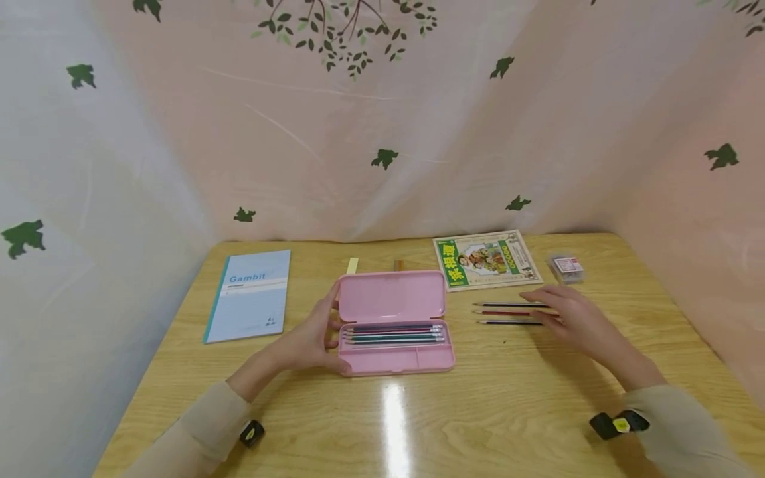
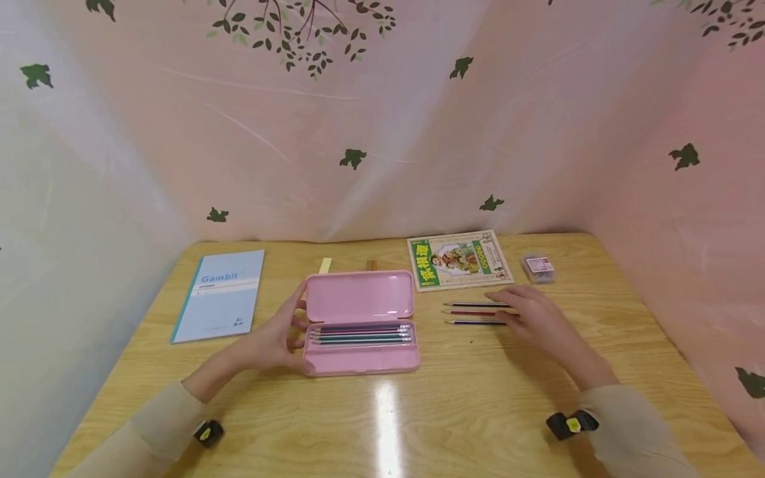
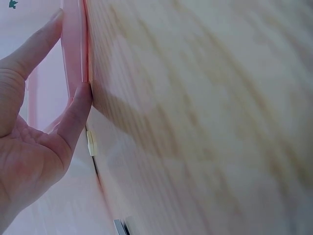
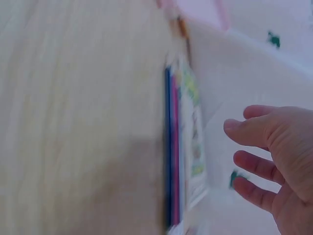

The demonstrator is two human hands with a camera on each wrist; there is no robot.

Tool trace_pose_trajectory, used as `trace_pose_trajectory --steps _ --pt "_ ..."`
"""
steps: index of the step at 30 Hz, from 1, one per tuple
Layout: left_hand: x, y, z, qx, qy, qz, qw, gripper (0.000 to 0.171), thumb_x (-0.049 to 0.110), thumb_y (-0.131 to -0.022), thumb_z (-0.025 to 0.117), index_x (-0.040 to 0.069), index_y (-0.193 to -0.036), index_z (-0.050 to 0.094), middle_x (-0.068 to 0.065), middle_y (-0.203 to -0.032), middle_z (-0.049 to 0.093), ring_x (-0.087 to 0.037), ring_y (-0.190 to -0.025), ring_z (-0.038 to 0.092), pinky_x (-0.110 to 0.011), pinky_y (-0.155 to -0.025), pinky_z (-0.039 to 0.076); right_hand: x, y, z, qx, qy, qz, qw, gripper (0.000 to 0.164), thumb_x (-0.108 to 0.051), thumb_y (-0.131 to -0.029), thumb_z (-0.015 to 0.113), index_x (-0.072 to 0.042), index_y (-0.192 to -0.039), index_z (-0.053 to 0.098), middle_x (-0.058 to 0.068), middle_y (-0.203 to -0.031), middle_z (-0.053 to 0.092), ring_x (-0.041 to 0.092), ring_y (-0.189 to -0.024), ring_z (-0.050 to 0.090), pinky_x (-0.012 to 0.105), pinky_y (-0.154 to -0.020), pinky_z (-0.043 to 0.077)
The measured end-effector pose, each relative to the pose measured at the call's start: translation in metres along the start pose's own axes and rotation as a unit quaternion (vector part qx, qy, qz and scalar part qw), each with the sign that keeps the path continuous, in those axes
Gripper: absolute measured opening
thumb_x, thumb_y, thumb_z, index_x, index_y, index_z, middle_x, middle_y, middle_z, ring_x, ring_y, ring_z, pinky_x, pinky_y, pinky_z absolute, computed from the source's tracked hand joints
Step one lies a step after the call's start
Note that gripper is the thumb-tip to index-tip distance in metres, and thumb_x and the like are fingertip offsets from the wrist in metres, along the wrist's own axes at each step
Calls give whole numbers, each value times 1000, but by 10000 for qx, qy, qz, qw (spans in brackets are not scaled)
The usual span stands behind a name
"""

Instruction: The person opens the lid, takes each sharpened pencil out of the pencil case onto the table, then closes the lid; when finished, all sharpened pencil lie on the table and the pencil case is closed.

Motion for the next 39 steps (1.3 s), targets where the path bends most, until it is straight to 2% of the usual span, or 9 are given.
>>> trace_pose_trajectory --steps 9,12,14,16,20,23,27,31,39 --pt "2 0 2 -135 341 157 9992 151 5 -64 97 31 -161 -16 -17 -141 28 -37 -121 53 -37 -90 58 -46 -41 -5 179 -261 -269 9991 61 2 -70 89 -5 -127 69 11 -115 67 27 -100 65 43 -72 58" --pt "1 0 1 -114 306 120 9994 151 6 -64 97 34 -161 -16 -16 -142 28 -36 -120 53 -38 -89 58 -57 -49 0 132 -451 -335 9983 45 -23 -89 80 -6 -129 68 10 -117 67 25 -101 65 40 -71 59" --pt "1 0 1 -84 258 90 9996 151 7 -64 98 36 -161 -15 -15 -142 29 -35 -119 53 -39 -89 58 -64 -54 4 74 -576 -367 9976 43 -28 -92 76 -7 -129 68 9 -117 67 24 -100 66 38 -70 60" --pt "0 0 0 -70 218 59 9997 151 8 -64 98 36 -161 -15 -14 -142 29 -34 -118 53 -39 -88 58 -69 -59 10 22 -738 -411 9964 41 -27 -94 74 -7 -129 68 8 -117 66 22 -100 66 37 -72 60" --pt "0 0 0 -52 168 42 9998 152 7 -64 98 33 -161 -15 -14 -143 28 -33 -117 53 -38 -88 58 -82 -68 24 -31 -1001 -609 9931 50 0 -78 85 -6 -125 70 8 -115 67 20 -95 67 34 -72 60" --pt "0 0 1 -69 189 40 9998 151 6 -64 97 32 -161 -16 -15 -143 28 -33 -118 53 -37 -88 58 -92 -74 36 -106 -1123 -780 9905 45 1 -79 84 -5 -122 71 9 -114 69 23 -97 67 38 -78 60" --pt "0 0 2 -98 254 64 9996 151 4 -64 96 32 -161 -16 -16 -143 28 -34 -119 53 -38 -89 58 -104 -81 54 -425 -1263 -831 9876 39 0 -82 83 -4 -119 73 9 -114 70 25 -105 67 41 -86 59" --pt "1 0 1 -103 251 56 9996 150 4 -65 96 33 -161 -16 -17 -143 28 -35 -121 52 -38 -90 57 -115 -87 71 -979 -1270 -769 9841 34 -3 -88 78 -5 -121 73 6 -113 70 21 -104 66 37 -87 58" --pt "1 0 1 -115 208 73 9997 150 5 -66 96 33 -161 -16 -15 -144 28 -33 -121 54 -39 -91 57 -128 -90 91 -1683 -1336 -626 9746 36 -2 -90 75 -7 -126 72 3 -114 69 19 -106 64 36 -92 56"
Point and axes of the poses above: each hand's wrist, its own y-axis away from the middle knuckle, its own z-axis out of the palm, x = y × z, the point moved 6 cm from there along -y, towards the middle knuckle
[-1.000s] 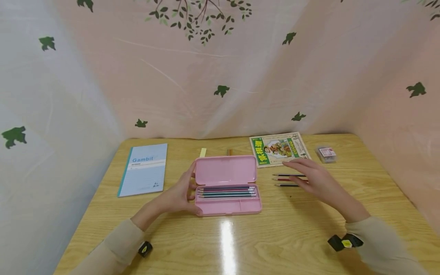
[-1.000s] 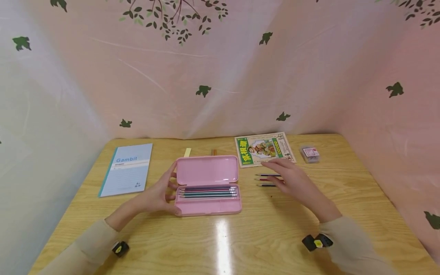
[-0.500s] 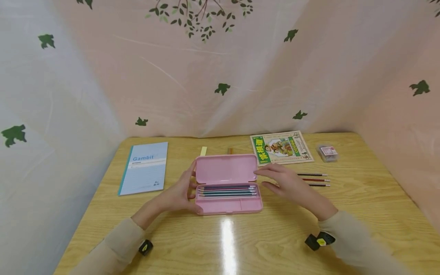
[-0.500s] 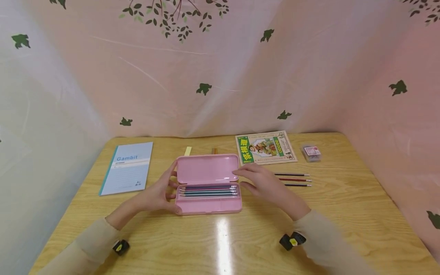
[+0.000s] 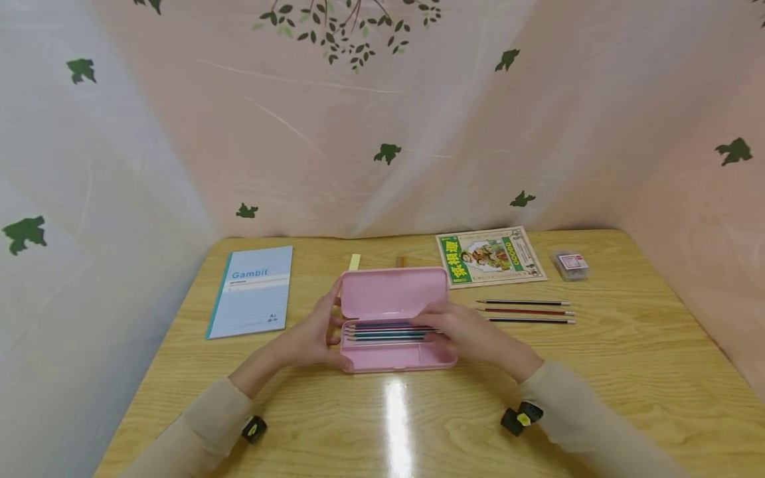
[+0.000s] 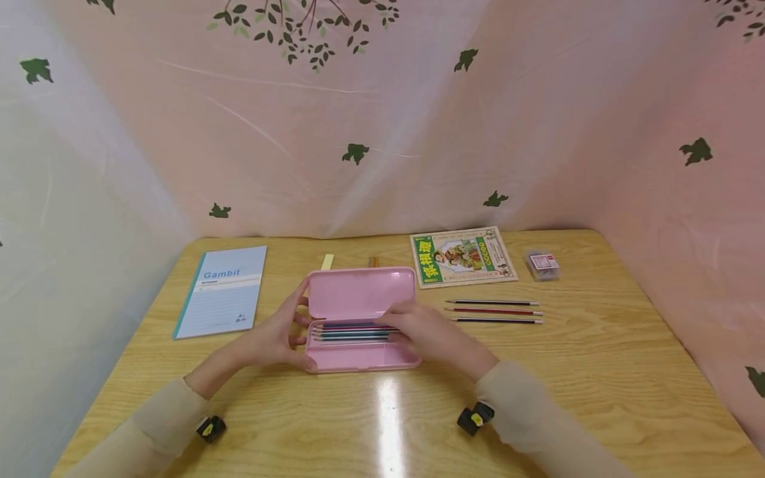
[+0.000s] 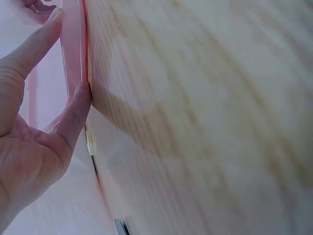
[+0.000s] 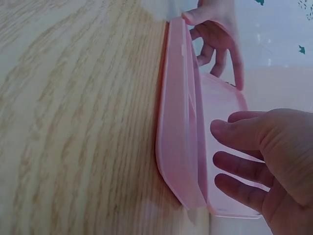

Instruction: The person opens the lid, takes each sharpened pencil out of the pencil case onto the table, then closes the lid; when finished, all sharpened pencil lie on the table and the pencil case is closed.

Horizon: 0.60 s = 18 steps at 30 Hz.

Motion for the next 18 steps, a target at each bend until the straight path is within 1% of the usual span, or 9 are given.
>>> trace_pose_trajectory --steps 3,8,14,18 --pt "0 0 0 -3 26 18 10000 150 4 -65 96 33 -161 -16 -15 -143 28 -33 -120 54 -39 -90 58 0 -1 4 -120 -50 105 9999 37 -2 -91 74 -9 -126 71 4 -114 69 19 -106 65 37 -93 55" --pt "-1 -1 -1 43 -11 5 10000 151 4 -64 97 32 -161 -15 -15 -143 28 -33 -119 54 -38 -89 58 3 -3 10 -304 -108 232 9992 34 -5 -93 73 -11 -126 72 3 -113 70 17 -105 65 36 -93 55" --pt "-1 0 0 51 -163 -54 9998 151 10 -64 98 32 -161 -16 -15 -143 28 -32 -119 53 -36 -90 57 6 -4 13 -380 -177 271 9988 33 -4 -93 72 -12 -125 72 3 -115 70 17 -107 65 36 -95 55" --pt "-1 0 0 42 -198 -61 9998 150 10 -65 98 31 -161 -16 -15 -142 28 -32 -119 52 -35 -90 57 8 -5 14 -455 -245 454 9976 35 -4 -93 72 -14 -127 72 0 -116 69 16 -108 64 36 -96 54"
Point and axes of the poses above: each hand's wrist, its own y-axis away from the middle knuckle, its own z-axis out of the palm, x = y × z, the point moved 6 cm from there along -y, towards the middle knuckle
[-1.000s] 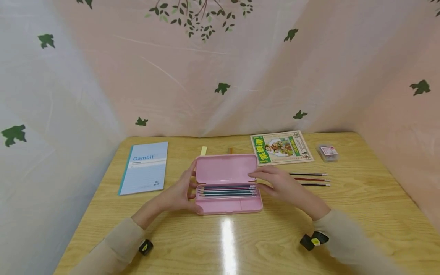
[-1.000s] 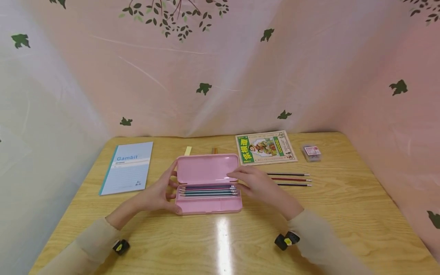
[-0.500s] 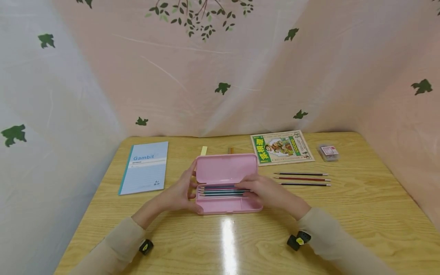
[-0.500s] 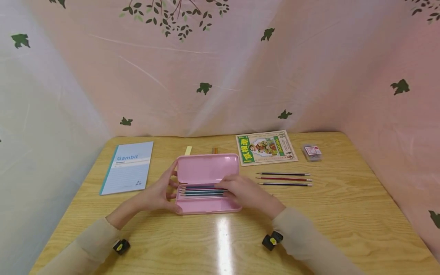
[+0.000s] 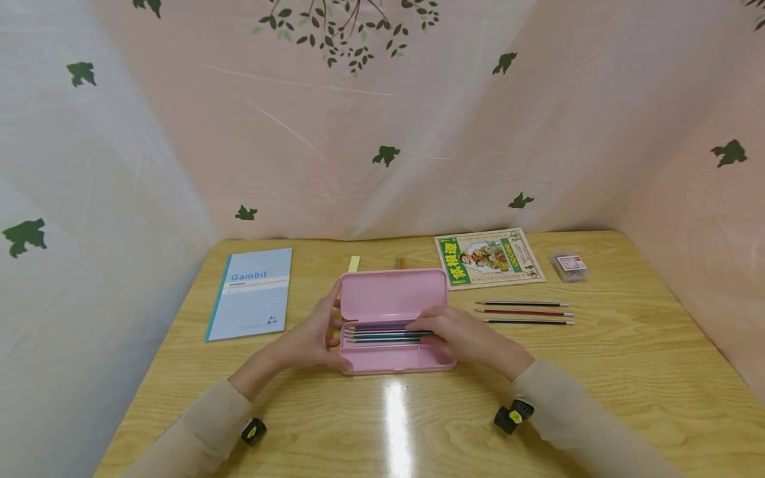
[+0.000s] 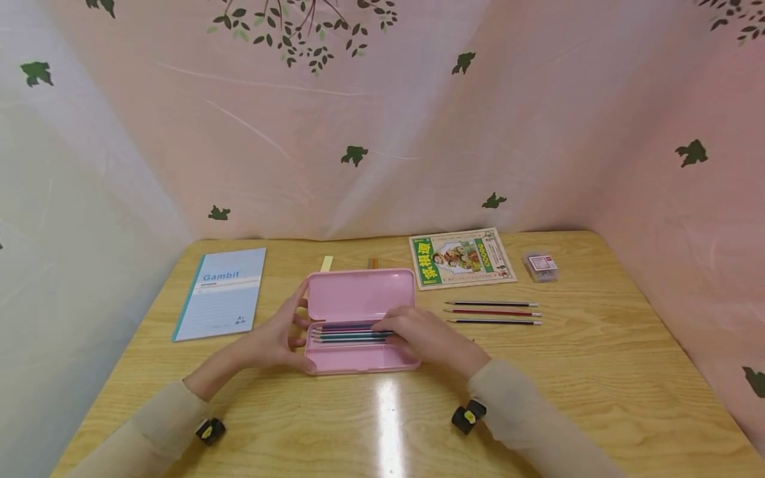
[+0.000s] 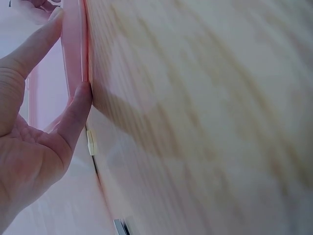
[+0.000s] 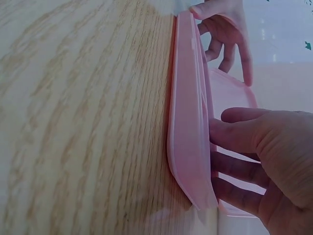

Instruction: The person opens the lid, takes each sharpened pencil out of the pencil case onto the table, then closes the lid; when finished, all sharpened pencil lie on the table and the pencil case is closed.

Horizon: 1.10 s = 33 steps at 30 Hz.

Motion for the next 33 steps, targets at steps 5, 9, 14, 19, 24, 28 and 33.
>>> trace_pose_trajectory --steps 5,9,14,19,24,28,33 --pt "1 0 0 2 18 9 10000 152 9 -64 98 30 -161 -17 -16 -143 28 -32 -120 52 -35 -90 57 3 -1 2 -92 -16 244 9997 39 -6 -92 74 -17 -129 71 -2 -118 69 14 -109 63 35 -97 53" --pt "1 0 0 13 -29 31 10000 151 10 -65 98 30 -161 -17 -16 -143 28 -32 -120 53 -34 -90 57 1 -3 1 -71 104 222 9997 39 -5 -91 75 -16 -129 71 -1 -116 69 16 -108 63 37 -97 53" --pt "3 0 0 -24 132 79 9999 151 6 -65 97 29 -161 -17 -17 -143 28 -34 -121 53 -36 -90 57 -2 -8 1 -98 117 226 9996 37 -5 -92 74 -15 -127 73 -1 -113 70 16 -104 62 37 -94 54" --pt "4 0 1 -52 244 48 9997 151 4 -64 97 30 -161 -17 -17 -143 27 -36 -121 53 -37 -90 58 -4 -11 2 -270 114 329 9990 36 -5 -93 73 -14 -127 73 -1 -112 70 16 -104 61 38 -94 53" --pt "3 -1 0 -61 221 42 9997 151 5 -65 97 31 -161 -16 -17 -143 27 -35 -121 53 -37 -90 58 -4 -14 2 -363 55 422 9984 35 -4 -92 74 -12 -126 73 1 -113 70 18 -104 62 39 -94 54" --pt "3 0 0 -43 164 60 9998 151 6 -65 97 31 -161 -16 -16 -143 27 -35 -120 53 -36 -90 57 -6 -16 3 -356 54 434 9984 35 -3 -91 75 -8 -126 73 3 -111 72 19 -102 64 39 -93 55" --pt "4 0 0 -49 191 14 9998 150 5 -65 96 31 -161 -16 -17 -143 28 -35 -121 52 -37 -91 57 -6 -18 5 -320 201 416 9984 34 -3 -91 75 -9 -124 74 3 -108 73 19 -98 64 39 -91 55"
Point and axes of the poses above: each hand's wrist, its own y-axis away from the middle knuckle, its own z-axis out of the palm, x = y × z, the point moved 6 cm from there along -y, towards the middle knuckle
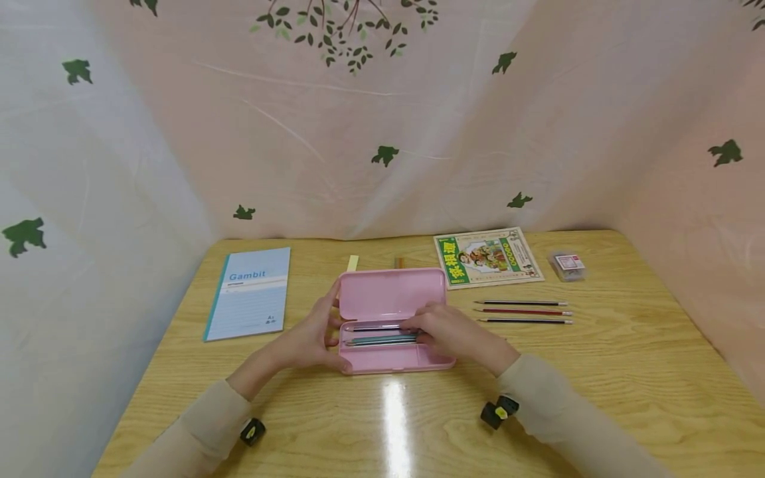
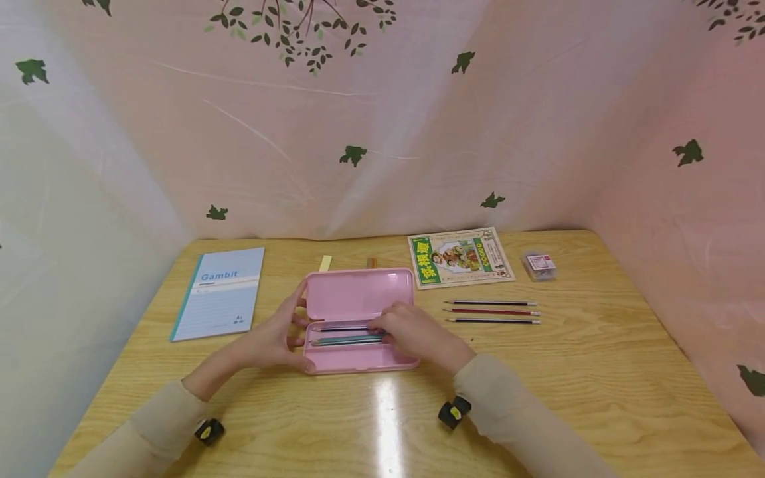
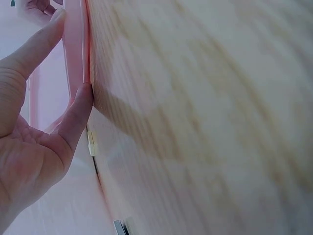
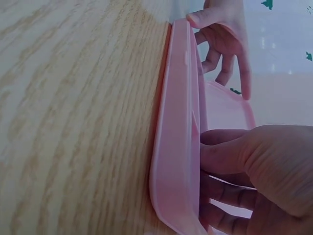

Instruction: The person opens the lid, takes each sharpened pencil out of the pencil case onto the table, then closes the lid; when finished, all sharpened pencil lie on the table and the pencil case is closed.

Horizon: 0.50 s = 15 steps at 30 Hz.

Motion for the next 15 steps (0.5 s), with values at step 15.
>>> trace_pose_trajectory --steps 15 --pt "0 -1 1 -42 204 56 9998 152 1 -64 96 30 -161 -17 -18 -142 26 -36 -124 52 -37 -92 56 -1 1 4 501 517 -183 9972 22 -6 -92 73 -11 -113 77 2 -101 72 19 -95 65 36 -87 56"
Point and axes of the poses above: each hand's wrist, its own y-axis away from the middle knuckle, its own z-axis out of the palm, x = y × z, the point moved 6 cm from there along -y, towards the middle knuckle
